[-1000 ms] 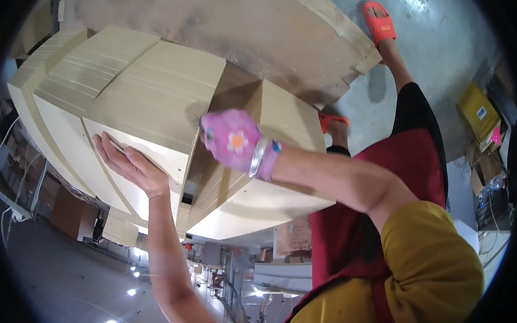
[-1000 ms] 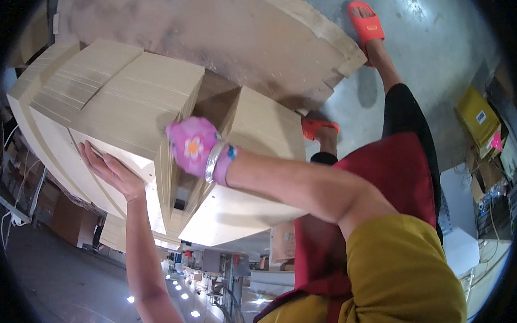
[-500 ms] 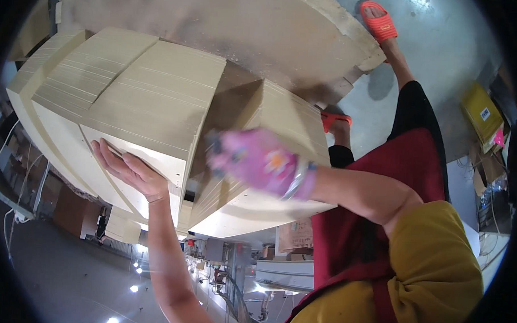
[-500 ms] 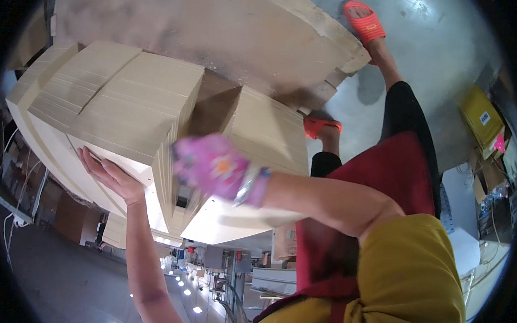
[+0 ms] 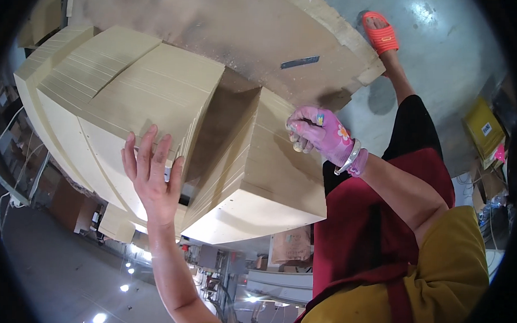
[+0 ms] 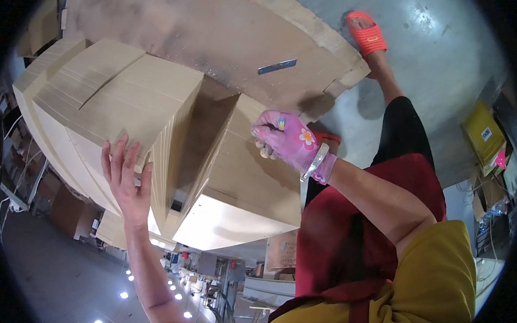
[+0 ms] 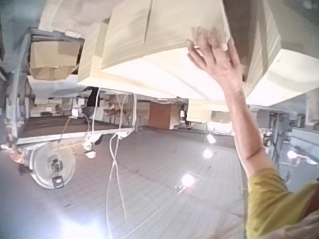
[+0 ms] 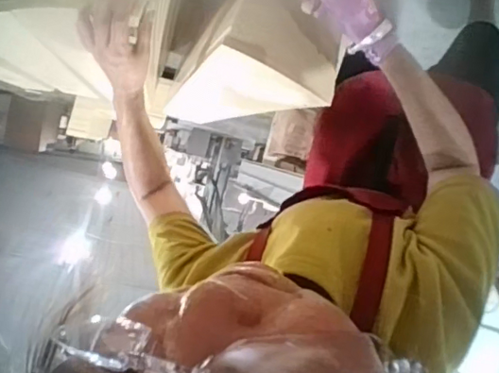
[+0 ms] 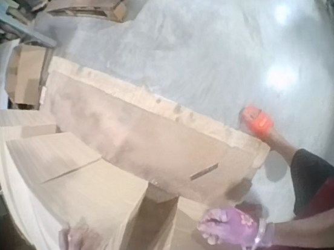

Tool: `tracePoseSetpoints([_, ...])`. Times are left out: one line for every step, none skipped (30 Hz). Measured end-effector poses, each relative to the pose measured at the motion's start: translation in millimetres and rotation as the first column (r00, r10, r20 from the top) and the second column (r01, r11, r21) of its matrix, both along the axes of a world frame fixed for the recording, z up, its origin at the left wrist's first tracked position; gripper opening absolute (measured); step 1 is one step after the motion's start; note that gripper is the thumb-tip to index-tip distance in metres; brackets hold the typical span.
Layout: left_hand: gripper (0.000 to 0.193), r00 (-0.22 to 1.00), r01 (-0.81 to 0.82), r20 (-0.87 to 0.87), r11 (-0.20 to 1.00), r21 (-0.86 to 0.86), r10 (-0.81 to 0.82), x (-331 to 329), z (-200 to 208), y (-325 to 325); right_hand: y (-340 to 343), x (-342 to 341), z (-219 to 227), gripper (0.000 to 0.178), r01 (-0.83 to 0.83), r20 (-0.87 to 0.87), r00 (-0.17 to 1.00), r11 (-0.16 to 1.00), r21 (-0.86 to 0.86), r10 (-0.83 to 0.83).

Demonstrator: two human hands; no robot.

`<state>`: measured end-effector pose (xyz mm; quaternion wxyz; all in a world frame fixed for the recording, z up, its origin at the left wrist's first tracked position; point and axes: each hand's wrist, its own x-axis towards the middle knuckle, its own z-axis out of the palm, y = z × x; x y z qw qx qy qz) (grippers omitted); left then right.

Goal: The person uses a utility knife to scrape and smooth the edges of stacked wooden boards in a workshop. They repeatedly scrape along the edges and corners, occasionally repositioning the boards to access different sides.

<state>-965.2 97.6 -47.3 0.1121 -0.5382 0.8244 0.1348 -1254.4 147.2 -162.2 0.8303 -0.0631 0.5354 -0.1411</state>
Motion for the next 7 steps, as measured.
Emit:
tracePoseSetpoints([0.035, 1.000, 0.004, 0.006, 1.000, 0.004, -0.004, 0, 1, -1, 3, -4, -4, 0.015, -0.014, -0.037, 0.999, 1.000, -0.017, 0.013])
tracePoseSetpoints([0.032, 1.000, 0.009, 0.013, 1.000, 0.008, -0.009, -1, 1, -1, 7, -9, -11, 0.015, -0.028, -0.073, 0.997, 0.999, -0.034, 0.026])
tracePoseSetpoints([0.027, 1.000, -0.019, 0.009, 1.000, 0.000, 0.019, -4, 0, 0, 21, -13, -32, 0.017, 0.080, -0.040, 0.996, 0.996, -0.031, -0.081])
tracePoseSetpoints([0.027, 1.000, -0.029, -0.001, 0.999, -0.029, 0.029, -3, -3, 2, 33, -15, -47, 0.018, 0.102, -0.069, 0.992, 0.994, -0.046, -0.105])
tracePoseSetpoints([0.027, 0.999, -0.035, -0.015, 0.998, -0.059, 0.034, -3, -10, 5, 42, -18, -59, 0.019, 0.127, -0.101, 0.986, 0.990, -0.064, -0.133])
tracePoseSetpoints([0.026, 0.999, -0.049, -0.028, 0.995, -0.090, 0.047, -2, -15, 9, 47, -17, -67, 0.019, 0.144, -0.131, 0.979, 0.986, -0.081, -0.154])
tracePoseSetpoints([0.027, 0.998, -0.050, -0.039, 0.993, -0.109, 0.046, 1, -18, 11, 50, -13, -70, 0.022, 0.138, -0.098, 0.985, 0.988, -0.067, -0.144])
